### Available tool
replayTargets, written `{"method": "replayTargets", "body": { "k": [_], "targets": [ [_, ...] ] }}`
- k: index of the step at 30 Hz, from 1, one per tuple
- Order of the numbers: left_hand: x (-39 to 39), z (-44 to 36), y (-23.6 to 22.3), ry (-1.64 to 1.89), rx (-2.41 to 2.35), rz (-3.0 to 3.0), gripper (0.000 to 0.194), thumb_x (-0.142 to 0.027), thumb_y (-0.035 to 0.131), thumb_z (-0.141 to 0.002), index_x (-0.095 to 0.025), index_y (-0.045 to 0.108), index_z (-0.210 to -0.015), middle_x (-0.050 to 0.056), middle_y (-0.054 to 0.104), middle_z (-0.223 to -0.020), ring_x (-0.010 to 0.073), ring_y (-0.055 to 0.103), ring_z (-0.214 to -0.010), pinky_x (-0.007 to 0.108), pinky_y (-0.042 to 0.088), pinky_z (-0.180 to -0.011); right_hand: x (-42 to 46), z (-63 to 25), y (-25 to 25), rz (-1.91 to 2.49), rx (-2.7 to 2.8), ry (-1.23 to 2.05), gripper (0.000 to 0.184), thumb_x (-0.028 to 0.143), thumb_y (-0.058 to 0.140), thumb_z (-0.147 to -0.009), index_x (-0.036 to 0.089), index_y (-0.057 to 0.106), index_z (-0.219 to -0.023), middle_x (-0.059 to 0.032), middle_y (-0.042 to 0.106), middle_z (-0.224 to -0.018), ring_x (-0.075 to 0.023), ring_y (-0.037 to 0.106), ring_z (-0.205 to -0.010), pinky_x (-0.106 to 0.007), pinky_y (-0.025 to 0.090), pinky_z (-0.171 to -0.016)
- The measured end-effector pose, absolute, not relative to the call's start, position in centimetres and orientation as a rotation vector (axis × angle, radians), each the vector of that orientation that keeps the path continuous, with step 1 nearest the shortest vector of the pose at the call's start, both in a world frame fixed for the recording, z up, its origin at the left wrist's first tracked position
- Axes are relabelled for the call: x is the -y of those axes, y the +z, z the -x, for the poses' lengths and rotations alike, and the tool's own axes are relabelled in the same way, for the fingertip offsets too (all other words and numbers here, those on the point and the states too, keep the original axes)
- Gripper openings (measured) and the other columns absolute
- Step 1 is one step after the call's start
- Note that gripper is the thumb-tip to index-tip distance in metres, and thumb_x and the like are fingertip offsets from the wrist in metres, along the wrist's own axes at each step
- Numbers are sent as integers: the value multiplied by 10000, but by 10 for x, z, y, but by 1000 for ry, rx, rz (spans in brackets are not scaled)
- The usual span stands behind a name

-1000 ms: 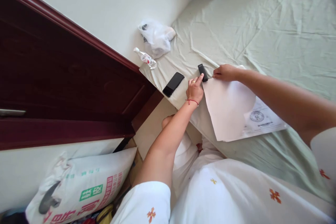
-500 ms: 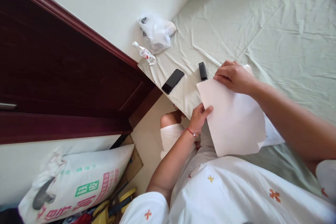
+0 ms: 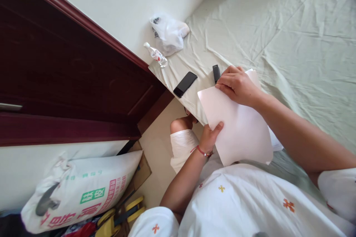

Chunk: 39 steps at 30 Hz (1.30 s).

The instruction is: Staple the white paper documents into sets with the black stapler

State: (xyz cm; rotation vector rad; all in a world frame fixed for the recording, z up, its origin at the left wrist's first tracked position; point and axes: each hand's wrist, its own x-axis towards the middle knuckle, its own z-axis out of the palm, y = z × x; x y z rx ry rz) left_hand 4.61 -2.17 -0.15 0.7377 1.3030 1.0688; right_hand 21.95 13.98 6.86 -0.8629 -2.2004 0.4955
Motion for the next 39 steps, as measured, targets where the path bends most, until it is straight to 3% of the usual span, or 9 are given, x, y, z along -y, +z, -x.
{"method": "replayTargets", "body": {
  "k": [3, 6, 9, 13, 16, 22, 29, 34, 39],
  "targets": [
    [21, -43, -3, 1105, -1313, -833, 603, -657, 849, -810, -165, 827, -1157, 143, 809, -1245, 308, 743, -1222, 468, 533, -1162, -140, -219, 70, 871, 2197, 482, 350, 415, 444, -1076, 232, 716, -953, -103, 753, -1016, -327, 613, -1147, -506, 382, -1031],
    [18, -34, 0, 1124, -1312, -839, 577, -656, 849, -811, -171, 838, -1125, 121, 823, -1200, 299, 763, -1162, 454, 569, -1110, -137, -227, 63, 1000, 2134, 434, 327, 436, 542, -1029, 256, 708, -1245, -130, 686, -1363, -400, 503, -1391, -601, 370, -1145],
    [14, -20, 5, 1230, -1335, -741, 609, -648, 909, -736, -180, 838, -1120, 104, 821, -1211, 280, 769, -1133, 432, 578, -1093, -126, -246, 39, 1255, 2024, 505, 631, 466, 655, -946, 279, 540, -1537, -145, 516, -1617, -446, 392, -1530, -693, 346, -1214],
    [8, -6, 6, 1359, -1402, -654, 662, -667, 972, -598, -186, 846, -1034, 89, 831, -1150, 259, 758, -1144, 392, 562, -1105, -96, -271, -3, 1473, 1772, 942, 791, 613, 692, -894, 283, 491, -1583, -176, 652, -1464, -402, 650, -1303, -640, 541, -1086],
    [3, -3, 0, 1368, -1414, -612, 699, -681, 989, -528, -188, 845, -1003, 93, 834, -1122, 263, 761, -1122, 399, 572, -1080, -68, -285, -17, 1417, 1598, 1298, 733, 733, 680, -880, 380, 571, -1513, -87, 780, -1151, -347, 757, -1011, -516, 651, -815],
    [-11, -8, -11, 1399, -1351, -561, 679, -628, 1009, -539, -190, 829, -1025, 97, 829, -1150, 270, 759, -1156, 388, 577, -1063, -45, -290, -9, 1348, 1470, 1497, 487, 786, 652, -898, 342, 752, -1071, -25, 723, -817, -257, 693, -715, -383, 564, -565],
    [-20, -11, -7, 1390, -1201, -514, 575, -534, 1038, -520, -195, 829, -936, 74, 839, -1014, 239, 794, -901, 418, 633, -982, -41, -294, -5, 1192, 1079, 1829, 442, 687, 801, -830, 335, 753, -1093, -23, 790, -940, -222, 725, -709, -345, 599, -590],
    [-17, -13, -13, 1358, -1272, -549, 629, -500, 1047, -466, -218, 828, -984, 76, 835, -1002, 271, 781, -913, 443, 636, -916, -43, -306, -9, 1054, 1088, 1968, 552, 588, 882, -805, 341, 767, -1285, -44, 833, -1152, -301, 801, -1029, -421, 679, -835],
    [-10, -11, -16, 1209, -1208, -621, 804, -468, 1045, -487, -231, 791, -1213, 88, 830, -1040, 285, 782, -955, 475, 631, -952, -42, -314, -8, 1128, 1136, 2116, 380, 572, 955, -721, 280, 857, -943, -65, 856, -990, -340, 825, -911, -451, 695, -789]
  ]
}}
